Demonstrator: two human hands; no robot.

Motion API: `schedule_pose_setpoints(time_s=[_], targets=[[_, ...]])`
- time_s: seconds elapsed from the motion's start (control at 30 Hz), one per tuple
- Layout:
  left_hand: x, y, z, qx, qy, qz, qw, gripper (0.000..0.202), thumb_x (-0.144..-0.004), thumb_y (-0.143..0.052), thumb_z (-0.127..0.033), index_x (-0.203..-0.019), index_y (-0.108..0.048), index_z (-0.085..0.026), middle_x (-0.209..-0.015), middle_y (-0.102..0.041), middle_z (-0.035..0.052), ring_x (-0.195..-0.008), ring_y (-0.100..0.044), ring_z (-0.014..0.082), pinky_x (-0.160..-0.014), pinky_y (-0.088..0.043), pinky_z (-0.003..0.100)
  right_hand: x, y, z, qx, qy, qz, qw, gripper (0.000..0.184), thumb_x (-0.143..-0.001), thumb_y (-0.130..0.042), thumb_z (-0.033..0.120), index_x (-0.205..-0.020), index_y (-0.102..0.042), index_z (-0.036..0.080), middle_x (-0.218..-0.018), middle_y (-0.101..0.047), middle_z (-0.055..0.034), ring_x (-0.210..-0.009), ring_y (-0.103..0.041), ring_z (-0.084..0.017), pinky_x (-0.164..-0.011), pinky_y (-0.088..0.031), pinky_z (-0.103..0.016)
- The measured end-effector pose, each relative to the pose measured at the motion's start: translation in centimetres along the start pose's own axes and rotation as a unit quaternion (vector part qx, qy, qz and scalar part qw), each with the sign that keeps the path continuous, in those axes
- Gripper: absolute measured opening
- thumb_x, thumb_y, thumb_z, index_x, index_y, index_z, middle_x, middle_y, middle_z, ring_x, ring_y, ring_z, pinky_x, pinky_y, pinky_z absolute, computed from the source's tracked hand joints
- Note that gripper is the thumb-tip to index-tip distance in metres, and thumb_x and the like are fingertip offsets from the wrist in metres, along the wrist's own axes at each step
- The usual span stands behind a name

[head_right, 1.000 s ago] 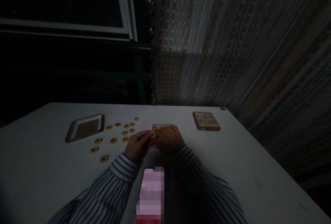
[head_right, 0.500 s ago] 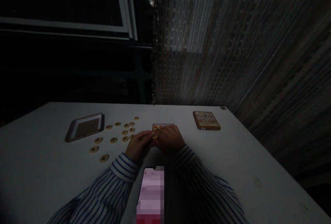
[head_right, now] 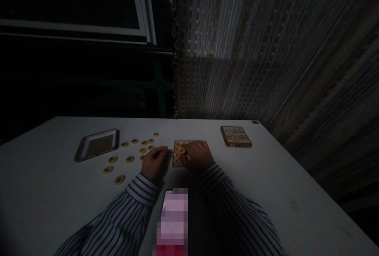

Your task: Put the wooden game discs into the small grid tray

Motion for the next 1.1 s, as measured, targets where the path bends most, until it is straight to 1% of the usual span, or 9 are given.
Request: schedule_pose_setpoints(time_s=[0.1,0.23,0.4,0.53,0.67,0.87,1.1], targets=[[0.2,0.0,-0.4,-0.058,-0.024,0.001,0.998,0.020,-0.062,-0.060,-0.030,-0.075,-0.064,-0.016,-0.068,-0.065,0.0033,-0.067,-0.060,0.0153,-0.063,-0.047,0.026,0.0,-0.1,-0.4,-0.001,-0.007,0.010,1.000,0.025,-0.075,-0.050,0.029,-0.093,-0.061,0.015,-0.085,-0.065,-0.0069,-0.083,-0.056,-0.017,-0.079,-0.032,-0.031],[0.4,-0.5,-0.5,-0.108,-0.051,0.016,0.993,0.020,-0.063,-0.058,-0.028,-0.077,-0.064,-0.015,-0.067,-0.065,0.0033,-0.065,-0.059,0.0152,-0.063,-0.046,0.026,0.2,-0.4,-0.7,-0.005,-0.013,0.022,1.000,0.025,-0.075,-0.050,0.029,-0.093,-0.060,0.015,-0.085,-0.065,-0.0068,-0.083,-0.056,-0.017,-0.080,-0.031,-0.032],[0.5,-1.0,-0.1,-0.146,-0.059,0.038,0.987,0.023,-0.065,-0.056,-0.029,-0.081,-0.064,-0.015,-0.068,-0.064,0.0036,-0.063,-0.058,0.0147,-0.060,-0.045,0.026,0.4,-1.3,-1.0,-0.012,-0.018,0.071,0.997,0.024,-0.073,-0.050,0.028,-0.091,-0.060,0.016,-0.084,-0.065,-0.0057,-0.084,-0.056,-0.018,-0.085,-0.026,-0.036],[0.6,-0.9,-0.1,-0.145,-0.059,0.034,0.987,0.023,-0.065,-0.056,-0.029,-0.081,-0.064,-0.014,-0.067,-0.064,0.0034,-0.062,-0.057,0.0146,-0.059,-0.045,0.025,0.7,-1.8,-1.3,-0.023,-0.026,0.107,0.994,0.026,-0.068,-0.055,0.029,-0.091,-0.059,0.018,-0.089,-0.065,-0.0045,-0.089,-0.055,-0.019,-0.092,-0.021,-0.040],[0.5,-1.0,0.1,-0.134,-0.063,0.042,0.988,0.022,-0.064,-0.057,-0.030,-0.080,-0.064,-0.015,-0.066,-0.063,0.0029,-0.063,-0.057,0.0146,-0.060,-0.045,0.025,0.8,-2.0,-1.3,-0.030,-0.035,0.127,0.991,0.029,-0.066,-0.057,0.032,-0.092,-0.059,0.020,-0.096,-0.063,-0.0047,-0.094,-0.052,-0.020,-0.095,-0.017,-0.044],[0.5,-1.0,0.1,-0.132,-0.057,0.043,0.989,0.022,-0.064,-0.056,-0.030,-0.079,-0.064,-0.016,-0.065,-0.063,0.0022,-0.061,-0.056,0.0142,-0.058,-0.043,0.025,1.1,-2.7,-1.5,-0.033,-0.043,0.174,0.983,0.030,-0.067,-0.057,0.035,-0.093,-0.059,0.021,-0.101,-0.061,-0.0052,-0.099,-0.049,-0.022,-0.094,-0.016,-0.050],[0.6,-0.8,-0.2,-0.142,-0.059,0.033,0.988,0.022,-0.063,-0.056,-0.030,-0.077,-0.065,-0.016,-0.065,-0.063,0.0023,-0.062,-0.056,0.0148,-0.060,-0.043,0.026,1.2,-3.2,-1.7,-0.041,-0.048,0.194,0.979,0.030,-0.066,-0.058,0.036,-0.093,-0.060,0.022,-0.102,-0.060,-0.0056,-0.102,-0.047,-0.023,-0.094,-0.016,-0.052]])
Point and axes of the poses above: each hand's wrist, its own x-axis away from the middle knuckle, its own y-axis out of the back of the hand, z = x × y, the point moved 7 cm from there along -x, towards the middle knuckle
